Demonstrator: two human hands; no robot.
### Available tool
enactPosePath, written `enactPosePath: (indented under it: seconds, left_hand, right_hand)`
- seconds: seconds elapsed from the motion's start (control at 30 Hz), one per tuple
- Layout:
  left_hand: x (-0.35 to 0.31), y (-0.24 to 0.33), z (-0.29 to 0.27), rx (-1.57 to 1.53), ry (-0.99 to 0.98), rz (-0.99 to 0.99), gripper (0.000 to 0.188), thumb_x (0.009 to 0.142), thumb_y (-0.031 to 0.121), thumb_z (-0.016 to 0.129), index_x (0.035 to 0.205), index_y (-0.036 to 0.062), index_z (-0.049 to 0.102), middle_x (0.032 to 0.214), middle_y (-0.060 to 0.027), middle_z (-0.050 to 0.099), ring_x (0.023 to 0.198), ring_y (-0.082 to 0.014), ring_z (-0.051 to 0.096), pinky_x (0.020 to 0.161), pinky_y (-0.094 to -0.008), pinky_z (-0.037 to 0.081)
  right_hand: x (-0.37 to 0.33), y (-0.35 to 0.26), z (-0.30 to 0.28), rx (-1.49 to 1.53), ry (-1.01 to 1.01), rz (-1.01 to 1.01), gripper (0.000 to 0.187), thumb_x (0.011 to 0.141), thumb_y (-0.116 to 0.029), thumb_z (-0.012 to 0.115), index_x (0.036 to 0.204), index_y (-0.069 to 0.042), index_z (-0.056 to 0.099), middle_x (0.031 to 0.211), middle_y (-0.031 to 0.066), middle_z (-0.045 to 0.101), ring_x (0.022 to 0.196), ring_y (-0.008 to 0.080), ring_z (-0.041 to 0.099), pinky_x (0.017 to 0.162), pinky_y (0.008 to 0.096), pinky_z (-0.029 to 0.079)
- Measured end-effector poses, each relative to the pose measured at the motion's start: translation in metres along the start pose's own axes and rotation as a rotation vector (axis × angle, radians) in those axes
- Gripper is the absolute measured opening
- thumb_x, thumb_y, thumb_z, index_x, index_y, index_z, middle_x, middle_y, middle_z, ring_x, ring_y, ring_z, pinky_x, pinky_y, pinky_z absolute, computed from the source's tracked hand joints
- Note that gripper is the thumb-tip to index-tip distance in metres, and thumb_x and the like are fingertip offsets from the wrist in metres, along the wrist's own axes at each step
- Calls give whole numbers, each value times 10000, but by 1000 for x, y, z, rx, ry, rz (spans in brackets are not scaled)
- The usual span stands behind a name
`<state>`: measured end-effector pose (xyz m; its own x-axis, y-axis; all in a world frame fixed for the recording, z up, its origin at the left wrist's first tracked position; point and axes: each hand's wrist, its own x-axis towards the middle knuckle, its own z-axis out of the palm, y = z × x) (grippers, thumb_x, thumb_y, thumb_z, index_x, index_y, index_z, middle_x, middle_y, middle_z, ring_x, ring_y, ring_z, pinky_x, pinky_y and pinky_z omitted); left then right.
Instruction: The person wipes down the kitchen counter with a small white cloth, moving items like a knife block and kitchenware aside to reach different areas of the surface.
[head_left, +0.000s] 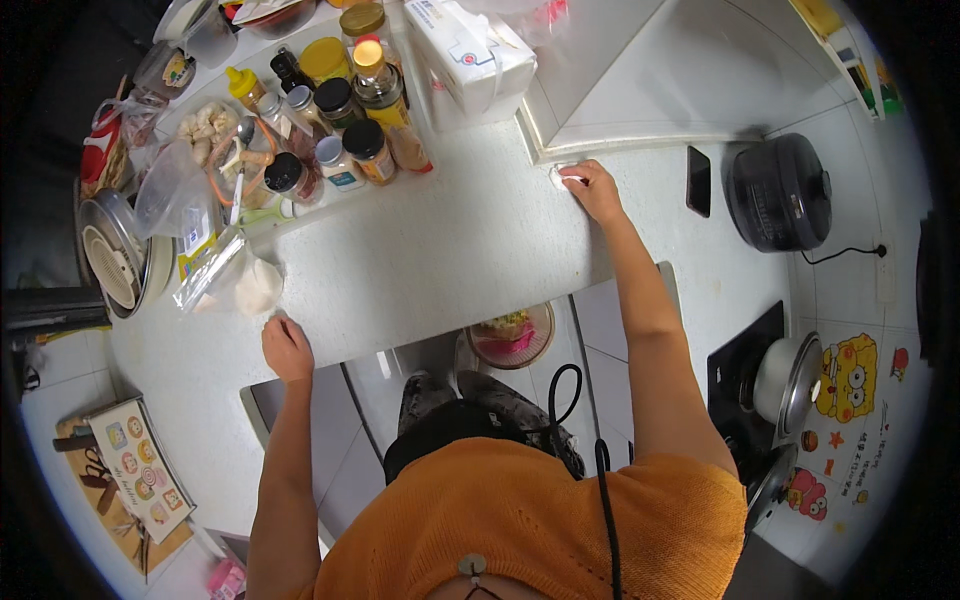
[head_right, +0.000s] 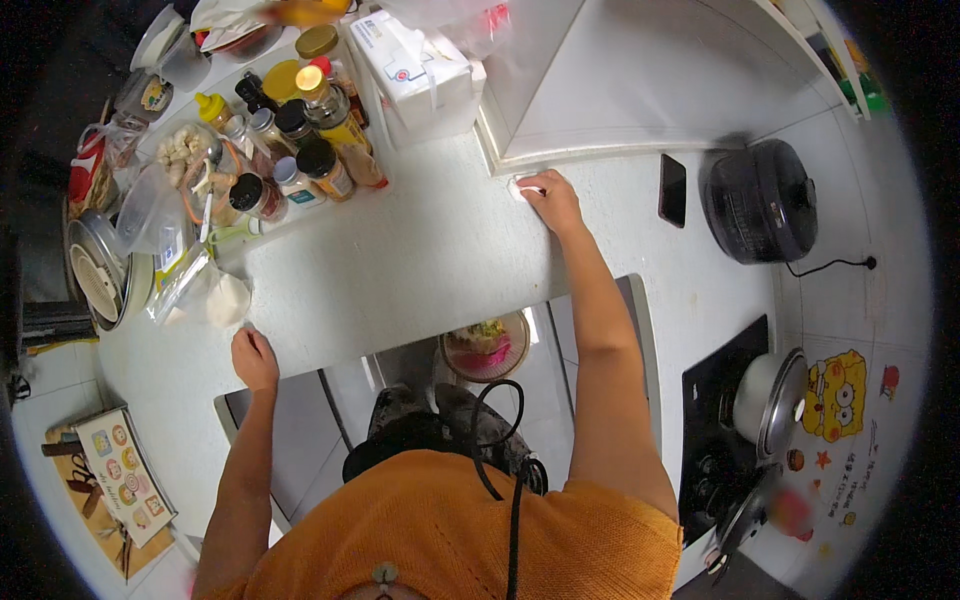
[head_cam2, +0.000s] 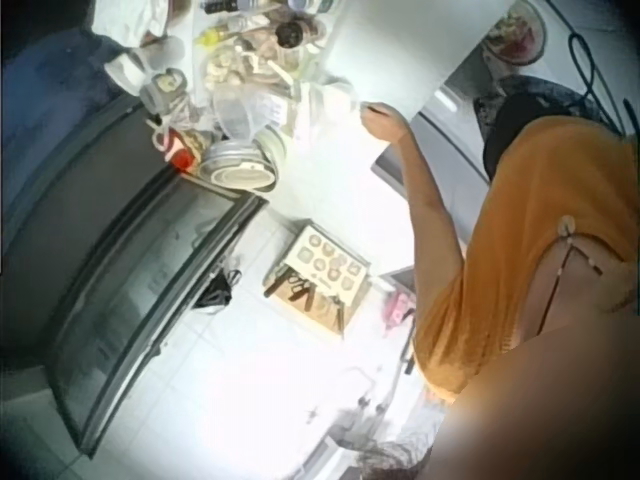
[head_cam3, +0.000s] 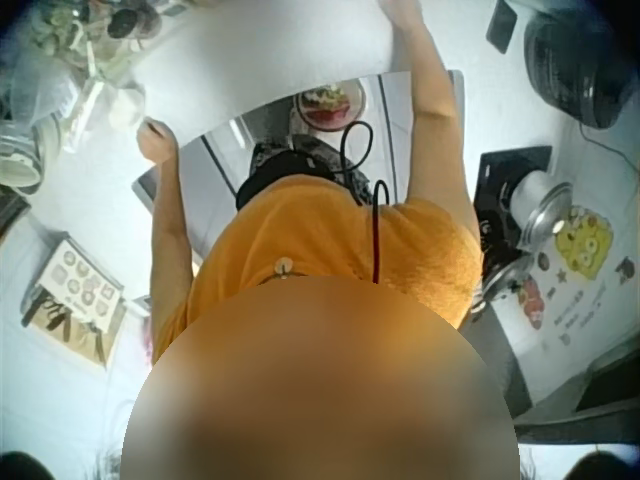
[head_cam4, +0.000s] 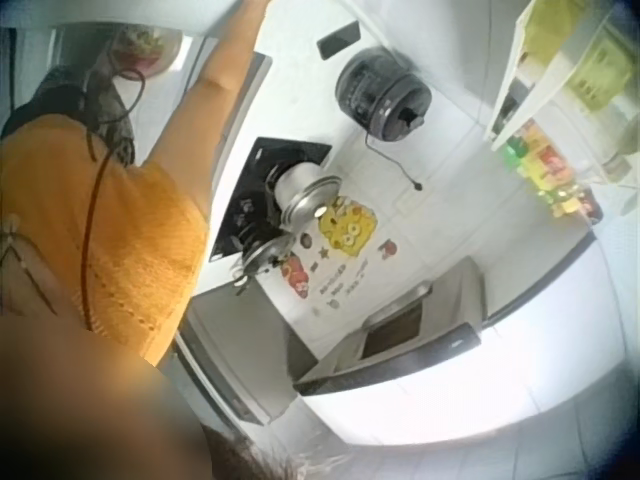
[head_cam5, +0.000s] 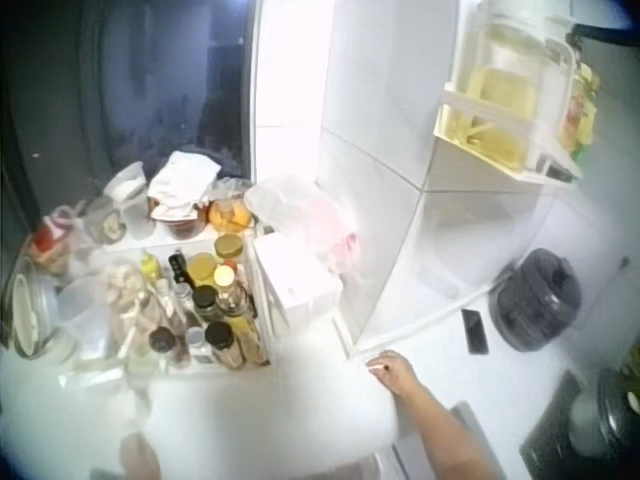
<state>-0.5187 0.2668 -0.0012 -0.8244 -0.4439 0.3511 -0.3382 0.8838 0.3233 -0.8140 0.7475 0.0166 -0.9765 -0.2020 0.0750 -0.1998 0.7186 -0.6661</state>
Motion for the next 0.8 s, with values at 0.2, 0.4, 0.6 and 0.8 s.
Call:
enactPosePath:
  seconds: [0.2, 0.4, 0.6, 0.8]
  left_hand:
    - [-5, -8, 4, -13, 29, 17, 129, 867, 131, 500, 902, 11, 531, 830, -138, 558, 771, -311, 533, 693, -391, 425]
    - [-3, -6, 3, -67, 59, -16, 121, 825, 141, 537, 846, 23, 535, 772, -134, 551, 738, -315, 526, 670, -409, 417]
    - [-34, 18, -3, -327, 154, -163, 202, 841, 159, 538, 967, 5, 570, 832, -121, 560, 801, -268, 517, 727, -377, 419]
    - [-158, 62, -44, -678, -32, -194, 163, 925, 180, 512, 898, 28, 563, 752, -8, 499, 682, -97, 443, 615, -238, 390]
  right_hand:
    - [-42, 2, 2, 92, -77, 25, 161, 743, -68, 704, 890, -133, 717, 841, 53, 587, 746, 175, 570, 684, 279, 472]
    - [-114, -10, 9, 115, -38, -59, 171, 727, -24, 702, 874, -109, 716, 840, 67, 584, 728, 177, 564, 673, 277, 469]
    - [-185, -34, 8, 102, -101, -1, 168, 724, -66, 710, 883, -118, 716, 815, 75, 571, 724, 192, 567, 663, 294, 468]
    - [-261, -29, 17, 225, 53, 7, 163, 726, -89, 711, 881, -141, 717, 815, 55, 586, 693, 165, 551, 628, 285, 457]
